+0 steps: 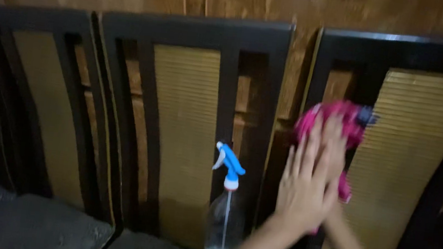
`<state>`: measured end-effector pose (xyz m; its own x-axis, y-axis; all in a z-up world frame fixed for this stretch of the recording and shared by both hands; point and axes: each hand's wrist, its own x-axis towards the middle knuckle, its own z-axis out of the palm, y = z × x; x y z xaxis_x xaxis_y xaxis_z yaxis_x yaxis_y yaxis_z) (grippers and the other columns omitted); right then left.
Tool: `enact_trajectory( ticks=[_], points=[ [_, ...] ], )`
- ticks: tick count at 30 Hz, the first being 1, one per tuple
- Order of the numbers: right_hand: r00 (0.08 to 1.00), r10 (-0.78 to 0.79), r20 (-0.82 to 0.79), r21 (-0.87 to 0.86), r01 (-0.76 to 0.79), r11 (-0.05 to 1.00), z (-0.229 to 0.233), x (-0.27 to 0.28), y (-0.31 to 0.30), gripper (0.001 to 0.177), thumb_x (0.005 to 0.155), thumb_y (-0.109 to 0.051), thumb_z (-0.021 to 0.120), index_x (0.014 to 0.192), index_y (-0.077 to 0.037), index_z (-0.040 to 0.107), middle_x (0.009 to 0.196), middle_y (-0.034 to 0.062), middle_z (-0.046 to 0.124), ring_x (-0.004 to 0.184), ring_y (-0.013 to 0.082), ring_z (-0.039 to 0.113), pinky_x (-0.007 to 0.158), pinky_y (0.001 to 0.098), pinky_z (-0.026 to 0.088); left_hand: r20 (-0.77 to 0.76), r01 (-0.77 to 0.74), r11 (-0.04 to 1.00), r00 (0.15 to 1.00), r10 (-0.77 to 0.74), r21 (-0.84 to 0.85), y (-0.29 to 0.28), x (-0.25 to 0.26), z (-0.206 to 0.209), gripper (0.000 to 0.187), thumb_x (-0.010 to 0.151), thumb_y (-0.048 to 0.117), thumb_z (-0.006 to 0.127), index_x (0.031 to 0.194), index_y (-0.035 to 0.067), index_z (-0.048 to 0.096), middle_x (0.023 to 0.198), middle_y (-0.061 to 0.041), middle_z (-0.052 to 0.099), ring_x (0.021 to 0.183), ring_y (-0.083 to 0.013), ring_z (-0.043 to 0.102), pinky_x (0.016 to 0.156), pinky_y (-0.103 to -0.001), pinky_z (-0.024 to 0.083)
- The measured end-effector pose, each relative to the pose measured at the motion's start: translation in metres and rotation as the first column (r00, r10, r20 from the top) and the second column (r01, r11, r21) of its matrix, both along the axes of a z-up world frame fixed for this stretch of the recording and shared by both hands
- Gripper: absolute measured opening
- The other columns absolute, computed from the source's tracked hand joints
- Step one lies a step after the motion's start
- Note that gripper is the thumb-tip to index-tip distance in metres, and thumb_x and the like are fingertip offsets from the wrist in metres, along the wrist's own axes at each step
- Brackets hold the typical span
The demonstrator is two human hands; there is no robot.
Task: The person sprays liquid from a spray bottle onto a pink cloth and wipes the backrests of several wooden chairs with woven cane panels. The person moves along the row of chairs, wiping each one in turn.
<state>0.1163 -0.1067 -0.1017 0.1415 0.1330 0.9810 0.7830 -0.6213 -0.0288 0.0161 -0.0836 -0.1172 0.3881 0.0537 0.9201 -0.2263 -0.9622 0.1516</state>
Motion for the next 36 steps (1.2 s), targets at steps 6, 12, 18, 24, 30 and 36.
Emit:
enact_trajectory(
  ticks=[6,12,18,24,30,36],
  points=[
    [0.985,-0.026,0.171,-0.013,0.028,1.0,0.15,0.056,0.0,0.059,0.109,-0.031,0.05,0.164,-0.009,0.047,0.172,0.0149,0.035,0.159,0.0368,0.028,0.126,0.0596,0.025,0.134,-0.047,0.997,0.99,0.038,0.066,0.03,0.018,0.13,0.075,0.097,0.03,0.059,0.162,0.003,0.032,0.172,-0.025,0.024,0.161,-0.0445,0.023,0.13,-0.055,0.022],
    [0.957,-0.1,0.272,-0.033,0.113,0.993,0.15,0.079,-0.002,0.053,0.104,-0.028,0.05,0.154,-0.01,0.056,0.166,0.0123,0.047,0.156,0.0264,0.04,0.126,0.0532,0.03,0.119,0.034,0.997,0.993,-0.025,-0.07,0.058,0.073,0.181,0.074,0.103,0.039,0.051,0.158,-0.007,0.031,0.165,-0.029,0.03,0.158,-0.0422,0.024,0.128,-0.051,0.022],
    [0.943,-0.038,0.331,-0.086,0.07,0.994,0.16,0.072,-0.044,0.052,0.099,-0.023,0.057,0.149,-0.011,0.063,0.157,0.0091,0.058,0.146,0.0216,0.053,0.12,0.0466,0.039,0.252,-0.068,0.994,0.967,0.046,0.082,0.048,0.108,0.194,0.073,0.101,0.044,0.049,0.155,-0.006,0.043,0.165,-0.025,0.041,0.159,-0.035,0.033,0.131,-0.051,0.022],
    [0.945,-0.055,0.321,-0.023,0.066,0.998,0.161,0.066,-0.041,0.049,0.093,-0.014,0.065,0.14,-0.005,0.066,0.152,0.0114,0.062,0.143,0.0254,0.057,0.117,0.0459,0.044,0.243,-0.087,0.979,0.969,0.041,0.182,0.067,0.109,0.202,0.06,0.102,0.042,0.049,0.143,-0.002,0.057,0.149,-0.02,0.059,0.147,-0.0326,0.05,0.128,-0.049,0.032],
    [0.951,-0.091,0.294,0.193,0.035,0.981,0.163,0.057,-0.08,0.065,0.076,0.008,0.057,0.14,0.012,0.057,0.136,0.0295,0.063,0.127,0.0421,0.059,0.107,0.0487,0.046,0.216,-0.064,0.989,0.976,0.033,0.137,0.064,0.105,0.203,0.053,0.103,0.036,0.053,0.143,0.001,0.057,0.149,-0.018,0.059,0.147,-0.0318,0.05,0.129,-0.048,0.034],
    [0.984,-0.162,0.072,0.255,0.139,0.957,0.135,0.144,-0.168,0.06,0.1,0.002,0.058,0.158,0.012,0.048,0.143,0.0291,0.059,0.132,0.044,0.056,0.117,0.0482,0.044,0.226,-0.155,0.96,0.969,0.101,0.232,0.06,0.112,0.198,0.068,0.089,0.028,0.059,0.148,-0.004,0.046,0.153,-0.022,0.048,0.148,-0.0352,0.039,0.126,-0.053,0.024]
  ],
)
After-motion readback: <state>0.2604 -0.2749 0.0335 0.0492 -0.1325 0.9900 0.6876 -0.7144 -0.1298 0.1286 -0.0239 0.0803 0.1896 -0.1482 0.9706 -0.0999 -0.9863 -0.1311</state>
